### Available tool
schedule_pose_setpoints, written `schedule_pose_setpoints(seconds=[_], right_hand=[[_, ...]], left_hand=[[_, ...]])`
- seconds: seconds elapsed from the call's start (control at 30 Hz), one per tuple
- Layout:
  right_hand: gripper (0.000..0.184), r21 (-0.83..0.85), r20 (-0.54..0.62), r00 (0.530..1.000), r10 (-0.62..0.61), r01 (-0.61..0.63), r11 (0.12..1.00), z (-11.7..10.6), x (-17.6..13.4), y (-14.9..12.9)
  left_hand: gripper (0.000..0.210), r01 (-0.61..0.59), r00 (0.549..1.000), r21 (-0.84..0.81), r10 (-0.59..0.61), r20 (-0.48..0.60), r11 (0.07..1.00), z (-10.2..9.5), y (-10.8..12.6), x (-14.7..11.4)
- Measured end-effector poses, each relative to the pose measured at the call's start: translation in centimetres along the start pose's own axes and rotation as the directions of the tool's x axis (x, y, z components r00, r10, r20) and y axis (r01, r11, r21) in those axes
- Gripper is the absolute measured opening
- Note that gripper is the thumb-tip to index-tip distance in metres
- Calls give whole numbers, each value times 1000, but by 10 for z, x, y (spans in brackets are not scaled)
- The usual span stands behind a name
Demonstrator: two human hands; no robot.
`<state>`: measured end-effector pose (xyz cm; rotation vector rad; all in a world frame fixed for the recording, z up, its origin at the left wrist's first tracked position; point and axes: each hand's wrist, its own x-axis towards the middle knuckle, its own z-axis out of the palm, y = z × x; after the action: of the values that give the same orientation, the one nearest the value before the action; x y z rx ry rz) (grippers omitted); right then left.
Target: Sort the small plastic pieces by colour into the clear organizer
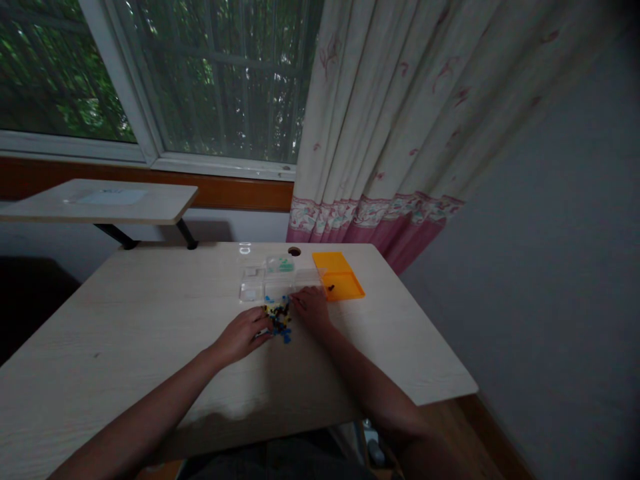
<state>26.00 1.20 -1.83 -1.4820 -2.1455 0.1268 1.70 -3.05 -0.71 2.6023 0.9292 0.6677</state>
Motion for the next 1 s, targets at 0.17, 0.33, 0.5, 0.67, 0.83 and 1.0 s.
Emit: schedule_pose_setpoints(seconds=[0.17,0.33,0.5,0.67,0.83,1.0], right_hand=[[24,-5,-6,1000,3,-3,1000,0,0,0],[25,-18,-12,1000,6,-6,1000,1,-1,0],[25,-16,-3,1000,-5,4,1000,1,0,1],[26,-10,-8,1000,-9,9,1000,1,0,1],[24,6,-10,1000,-15,15,1000,-2,0,-1],[22,-3,-10,1000,-22,22,1000,-1,0,0]], left_hand=[[17,15,1000,-19,-15,-5,1000,0,0,0],[15,44,999,-26,-43,15,999,1,-2,0],[21,15,1000,-16,-15,23,1000,-1,0,1],[17,6,999,-2,-6,35,1000,0,2,2],[15,11,999,20,-12,33,1000,6,3,4],[16,7,999,54,-9,34,999,9,5,5]])
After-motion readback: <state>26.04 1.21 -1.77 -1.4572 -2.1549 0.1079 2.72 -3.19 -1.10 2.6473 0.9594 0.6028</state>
